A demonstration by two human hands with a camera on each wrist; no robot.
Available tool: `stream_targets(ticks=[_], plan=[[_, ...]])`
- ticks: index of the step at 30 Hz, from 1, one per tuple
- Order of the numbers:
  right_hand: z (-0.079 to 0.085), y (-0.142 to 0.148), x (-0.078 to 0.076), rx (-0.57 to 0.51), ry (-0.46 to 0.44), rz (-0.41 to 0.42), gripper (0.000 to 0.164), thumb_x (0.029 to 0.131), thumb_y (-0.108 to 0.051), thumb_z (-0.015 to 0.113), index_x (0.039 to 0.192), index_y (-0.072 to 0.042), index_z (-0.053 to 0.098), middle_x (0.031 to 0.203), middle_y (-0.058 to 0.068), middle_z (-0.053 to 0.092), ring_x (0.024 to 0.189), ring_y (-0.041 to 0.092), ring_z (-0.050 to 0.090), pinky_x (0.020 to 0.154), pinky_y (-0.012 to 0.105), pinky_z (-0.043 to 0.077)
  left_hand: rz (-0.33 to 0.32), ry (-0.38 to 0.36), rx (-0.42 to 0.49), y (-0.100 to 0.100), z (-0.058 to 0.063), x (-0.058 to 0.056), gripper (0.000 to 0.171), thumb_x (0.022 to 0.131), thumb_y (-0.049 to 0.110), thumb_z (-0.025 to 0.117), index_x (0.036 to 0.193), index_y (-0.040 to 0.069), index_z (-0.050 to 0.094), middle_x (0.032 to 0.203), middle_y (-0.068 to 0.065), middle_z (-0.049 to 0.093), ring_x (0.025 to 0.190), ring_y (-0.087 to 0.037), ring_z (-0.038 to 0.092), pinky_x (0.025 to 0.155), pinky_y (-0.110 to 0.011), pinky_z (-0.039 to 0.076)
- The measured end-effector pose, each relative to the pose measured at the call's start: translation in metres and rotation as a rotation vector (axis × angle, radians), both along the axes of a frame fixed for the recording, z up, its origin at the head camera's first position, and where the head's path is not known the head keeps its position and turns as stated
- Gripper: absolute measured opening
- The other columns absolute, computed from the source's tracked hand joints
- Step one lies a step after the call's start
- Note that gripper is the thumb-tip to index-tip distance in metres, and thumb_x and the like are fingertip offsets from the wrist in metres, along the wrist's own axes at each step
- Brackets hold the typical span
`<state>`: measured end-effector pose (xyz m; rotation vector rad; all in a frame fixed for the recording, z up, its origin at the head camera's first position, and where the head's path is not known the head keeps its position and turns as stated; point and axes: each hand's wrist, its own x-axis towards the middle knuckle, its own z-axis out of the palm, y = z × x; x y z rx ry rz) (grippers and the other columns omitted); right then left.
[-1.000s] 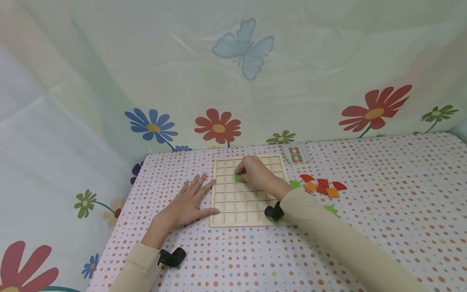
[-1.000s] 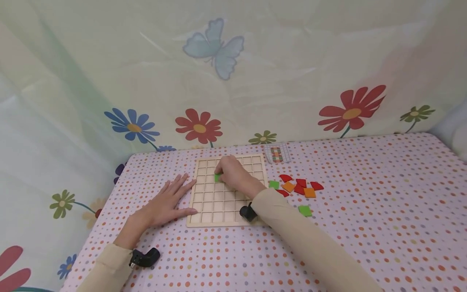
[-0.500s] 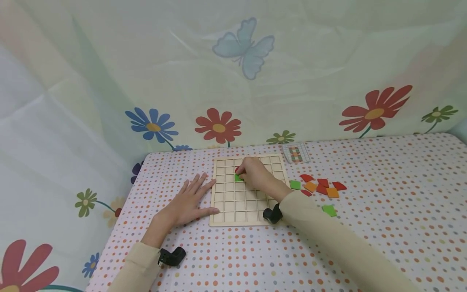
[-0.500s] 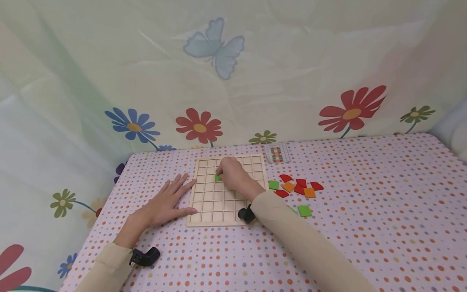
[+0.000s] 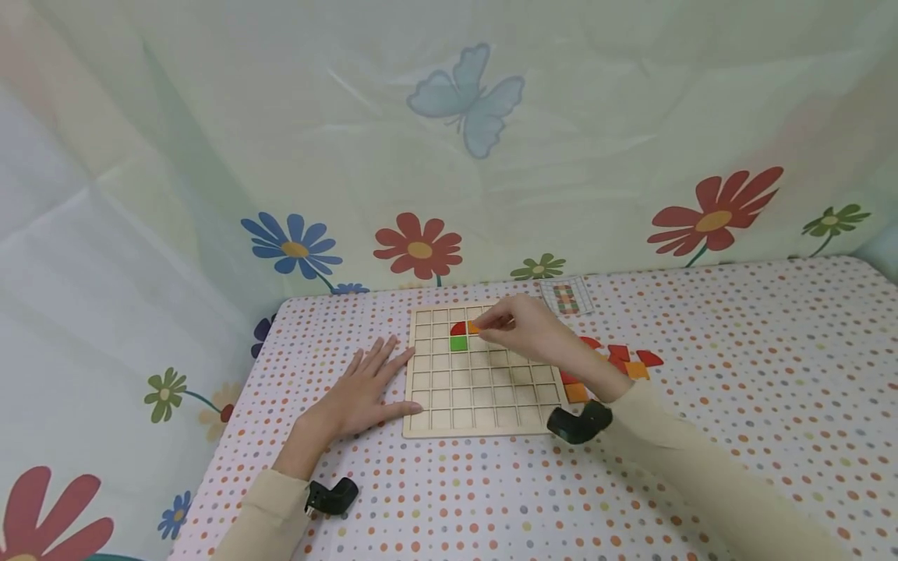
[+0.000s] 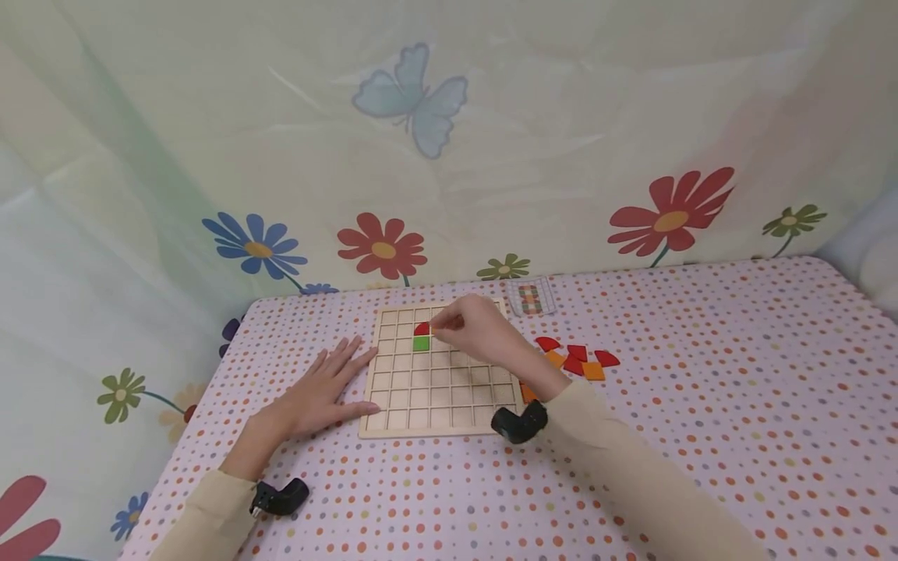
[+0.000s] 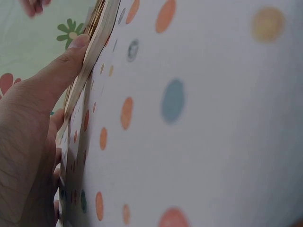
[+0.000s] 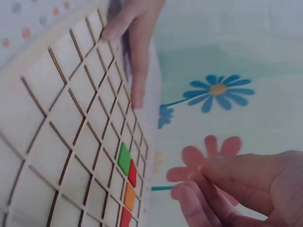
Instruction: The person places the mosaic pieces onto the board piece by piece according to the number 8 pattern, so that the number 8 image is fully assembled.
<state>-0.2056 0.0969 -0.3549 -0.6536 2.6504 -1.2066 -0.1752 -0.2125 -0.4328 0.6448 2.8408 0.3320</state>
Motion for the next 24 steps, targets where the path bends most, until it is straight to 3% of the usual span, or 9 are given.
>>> stream_targets(ticks=[4,10,16,20,24], plan=[[0.004,0.026,0.028,0.021,0.027,0.050,0.013,0.095,-0.005,0.076,0.106,-0.002,0.081,0.102,0.004,0.075,0.092,0.020,0.068,0.083,0.035,0.060,-0.001,0.005,-0.002,0.000,0.001,0.001,0.096,0.095,0.074,0.056,0.169,0.024,0.022,0.176,-0.009,0.006,0.162,-0.030,0.000,0.131,-0.054,0.002],[-0.016,0.065,0.060,0.107,0.081,0.037,0.015,0.089,-0.006,0.083,0.104,-0.005,0.081,0.098,-0.002,0.072,0.087,0.015,0.067,0.077,0.036,0.061,-0.004,0.013,0.005,0.000,0.001,0.001,0.095,0.095,0.074,0.056,0.169,0.023,0.023,0.176,-0.009,0.007,0.162,-0.030,0.001,0.130,-0.054,0.003],[-0.031,0.099,0.073,0.204,0.126,-0.072,0.027,0.083,-0.009,0.089,0.108,-0.006,0.079,0.104,0.004,0.072,0.092,0.023,0.068,0.077,0.043,0.061,0.000,0.015,-0.003,-0.001,0.002,0.001,0.096,0.095,0.073,0.056,0.169,0.022,0.023,0.176,-0.010,0.007,0.162,-0.031,0.002,0.130,-0.055,0.005],[-0.039,0.115,0.078,0.240,0.123,-0.102,0.037,0.078,-0.011,0.093,0.110,-0.003,0.077,0.104,0.007,0.072,0.093,0.028,0.070,0.078,0.048,0.063,0.001,0.010,0.004,-0.002,0.001,0.002,0.096,0.095,0.073,0.057,0.169,0.022,0.024,0.176,-0.010,0.008,0.162,-0.032,0.002,0.130,-0.056,0.005],[-0.046,0.123,0.081,0.259,0.101,-0.110,0.041,0.074,-0.011,0.095,0.111,-0.002,0.077,0.102,0.003,0.072,0.088,0.021,0.068,0.074,0.037,0.062,-0.001,0.009,0.011,-0.001,0.001,0.001,0.096,0.094,0.073,0.058,0.169,0.022,0.024,0.176,-0.010,0.007,0.162,-0.031,0.001,0.130,-0.056,0.004]])
